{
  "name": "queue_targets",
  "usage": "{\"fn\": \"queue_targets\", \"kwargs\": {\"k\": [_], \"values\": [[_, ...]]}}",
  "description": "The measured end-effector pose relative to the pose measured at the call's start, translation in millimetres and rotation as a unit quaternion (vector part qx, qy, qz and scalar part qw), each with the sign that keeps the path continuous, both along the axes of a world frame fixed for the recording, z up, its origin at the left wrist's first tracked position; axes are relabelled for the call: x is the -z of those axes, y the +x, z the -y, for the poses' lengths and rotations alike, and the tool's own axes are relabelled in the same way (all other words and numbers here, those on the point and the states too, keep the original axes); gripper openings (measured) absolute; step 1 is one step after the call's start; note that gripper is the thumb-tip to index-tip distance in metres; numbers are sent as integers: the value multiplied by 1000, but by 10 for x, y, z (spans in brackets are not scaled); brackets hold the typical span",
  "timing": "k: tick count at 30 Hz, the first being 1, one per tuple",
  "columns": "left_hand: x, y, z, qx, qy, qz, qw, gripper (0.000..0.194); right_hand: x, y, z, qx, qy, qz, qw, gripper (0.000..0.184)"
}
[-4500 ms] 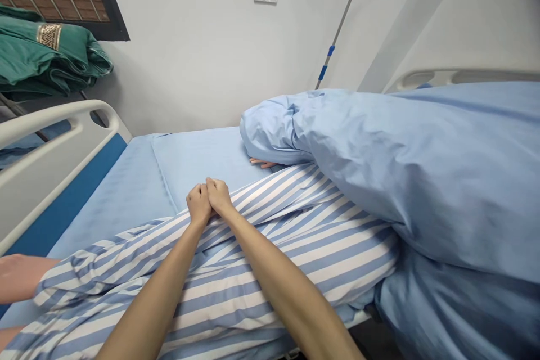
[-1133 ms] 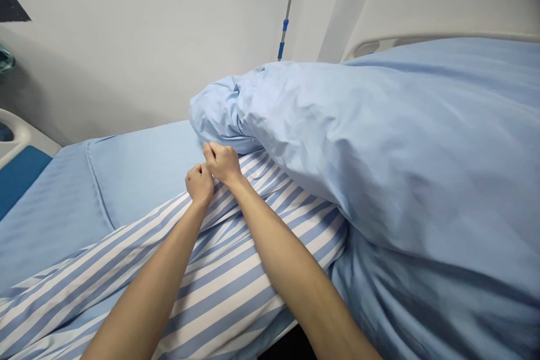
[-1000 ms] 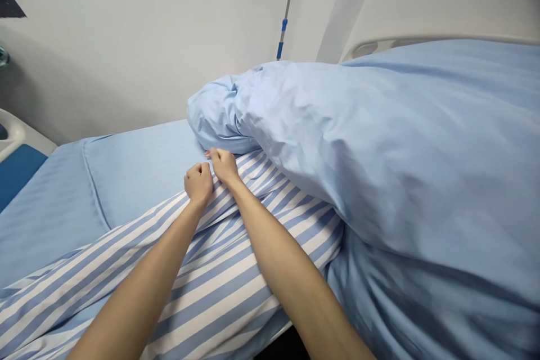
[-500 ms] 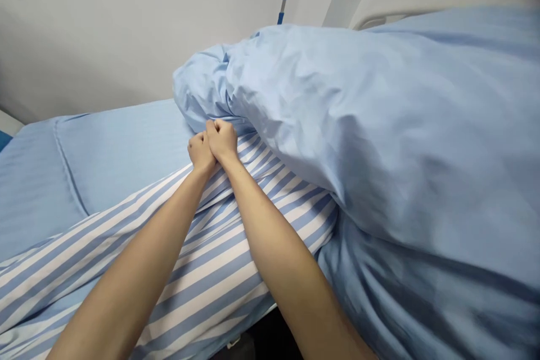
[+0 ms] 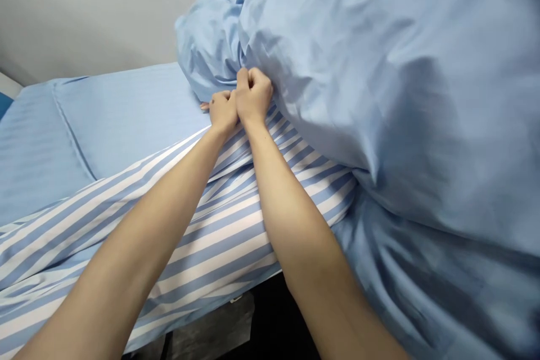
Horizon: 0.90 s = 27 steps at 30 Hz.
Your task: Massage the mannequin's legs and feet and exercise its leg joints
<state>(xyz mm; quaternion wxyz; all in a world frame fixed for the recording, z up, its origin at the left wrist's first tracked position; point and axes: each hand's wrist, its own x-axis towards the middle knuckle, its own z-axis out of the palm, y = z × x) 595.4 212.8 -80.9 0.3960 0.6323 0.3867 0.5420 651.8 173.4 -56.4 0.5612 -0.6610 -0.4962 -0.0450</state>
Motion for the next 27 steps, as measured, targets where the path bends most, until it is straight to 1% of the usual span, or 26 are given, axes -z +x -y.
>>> {"fn": "queue_targets", "kwargs": {"k": [2,4,6,8,10,12,13,15,17,19,21,23,25,27], "values": [[47,5,-4,24,-1,-8,1000,30,-38,30,56,33,-18,36,999,52],[31,-6,8,50,-5,-19,999,29,2,61,82,57,-70,42,995,53],[-42,-80,65,60,-11,-36,997,29,93,81,75,61,-125,36,990,52],[-148,-286,188,58,-12,-64,996,31,178,83,52,62,-150,36,986,49],[-257,-669,377,52,-16,-102,993,33,217,67,38,73,-157,36,984,47],[-352,-1222,621,35,-34,-136,990,34,207,39,49,89,-166,38,981,46],[-393,-1544,756,15,-41,-152,987,34,190,22,65,93,-174,43,979,45],[-458,-2225,1035,-43,-62,-159,984,36,148,-16,111,95,-192,57,975,43],[-495,-2877,1292,-102,-89,-159,978,38,105,-58,166,88,-215,75,970,40],[-499,-3431,1479,-152,-111,-176,966,39,59,-102,219,77,-240,93,963,37],[-483,-3855,1557,-195,-127,-185,955,40,5,-150,270,64,-272,108,954,34],[-464,-4156,1517,-232,-131,-181,947,39,-63,-207,324,54,-304,126,943,30],[-441,-4356,1396,-264,-121,-162,943,37,-141,-295,385,50,-321,146,935,27],[-393,-4478,1257,-283,-109,-156,940,35,-219,-445,451,40,-314,172,933,22]]}}
